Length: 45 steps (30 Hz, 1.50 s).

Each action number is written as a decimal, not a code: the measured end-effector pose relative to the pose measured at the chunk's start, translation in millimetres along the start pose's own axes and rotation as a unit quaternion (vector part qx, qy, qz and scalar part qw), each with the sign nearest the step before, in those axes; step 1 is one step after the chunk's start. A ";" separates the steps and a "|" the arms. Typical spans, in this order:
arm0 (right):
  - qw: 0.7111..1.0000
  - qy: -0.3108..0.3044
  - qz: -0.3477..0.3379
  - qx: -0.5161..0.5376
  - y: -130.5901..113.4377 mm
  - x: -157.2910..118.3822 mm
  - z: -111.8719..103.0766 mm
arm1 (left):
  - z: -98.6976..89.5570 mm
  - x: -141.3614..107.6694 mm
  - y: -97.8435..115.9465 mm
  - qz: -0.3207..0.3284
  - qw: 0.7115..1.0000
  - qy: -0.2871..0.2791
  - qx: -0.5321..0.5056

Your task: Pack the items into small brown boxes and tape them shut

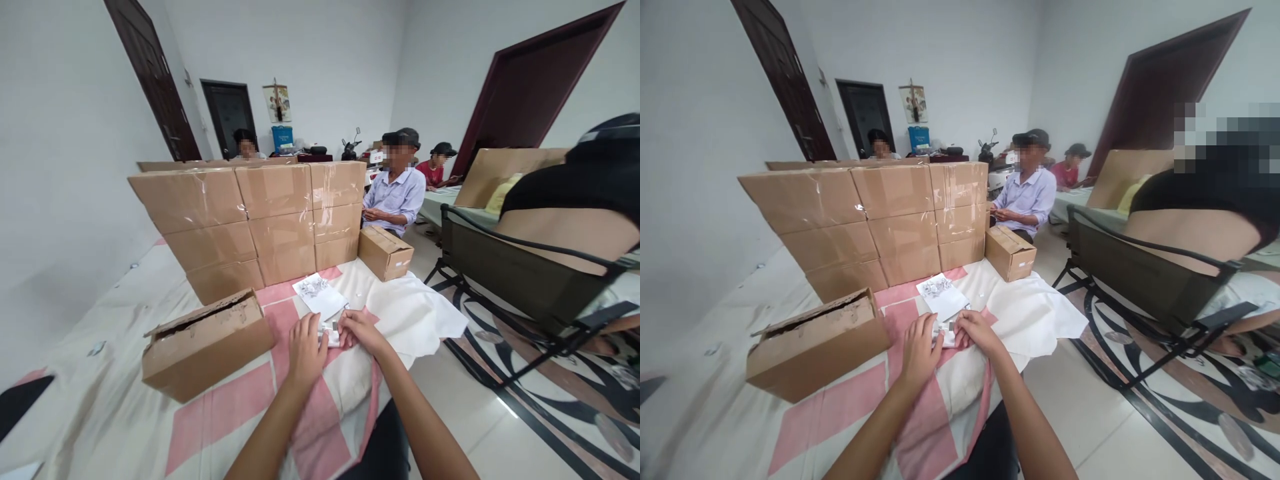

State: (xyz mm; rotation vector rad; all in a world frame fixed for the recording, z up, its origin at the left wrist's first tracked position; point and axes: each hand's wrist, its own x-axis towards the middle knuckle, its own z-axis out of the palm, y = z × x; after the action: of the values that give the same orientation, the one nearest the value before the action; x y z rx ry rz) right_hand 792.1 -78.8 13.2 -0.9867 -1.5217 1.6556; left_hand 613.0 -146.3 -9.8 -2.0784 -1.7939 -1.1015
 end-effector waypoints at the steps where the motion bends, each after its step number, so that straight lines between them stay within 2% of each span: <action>1: 1.000 -0.001 -0.004 0.007 0.5 1.8 0.8 | 0.3 -0.1 -0.6 -0.001 1.000 0.000 0.000; 9: 0.997 0.024 -0.046 0.062 11.8 6.0 6.8 | -0.4 -0.9 0.8 0.006 1.000 -0.007 -0.004; 16: 0.993 0.043 -0.058 0.095 11.8 2.3 6.0 | 1.8 -1.9 1.3 0.008 1.000 -0.009 0.001; 22: 0.983 0.099 -0.078 0.133 8.6 0.1 1.8 | 1.0 -1.1 3.0 0.010 1.000 -0.008 0.007; 29: 0.984 0.119 -0.071 0.114 8.7 -3.9 3.7 | -2.0 -0.8 4.0 0.007 1.000 -0.016 0.001; 36: 0.981 0.148 -0.099 0.079 11.9 -6.8 1.3 | -3.9 -0.2 5.3 -0.012 0.999 -0.032 -0.005; 45: 0.986 0.140 -0.085 0.037 17.6 -11.9 -2.2 | -5.9 0.3 6.3 -0.017 0.999 -0.034 -0.016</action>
State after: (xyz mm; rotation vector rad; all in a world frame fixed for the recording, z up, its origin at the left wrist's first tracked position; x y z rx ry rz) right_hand 800.1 -89.6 -3.3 -0.9765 -1.3096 1.3798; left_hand 616.4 -151.1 -3.4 -2.1361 -1.8620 -1.0867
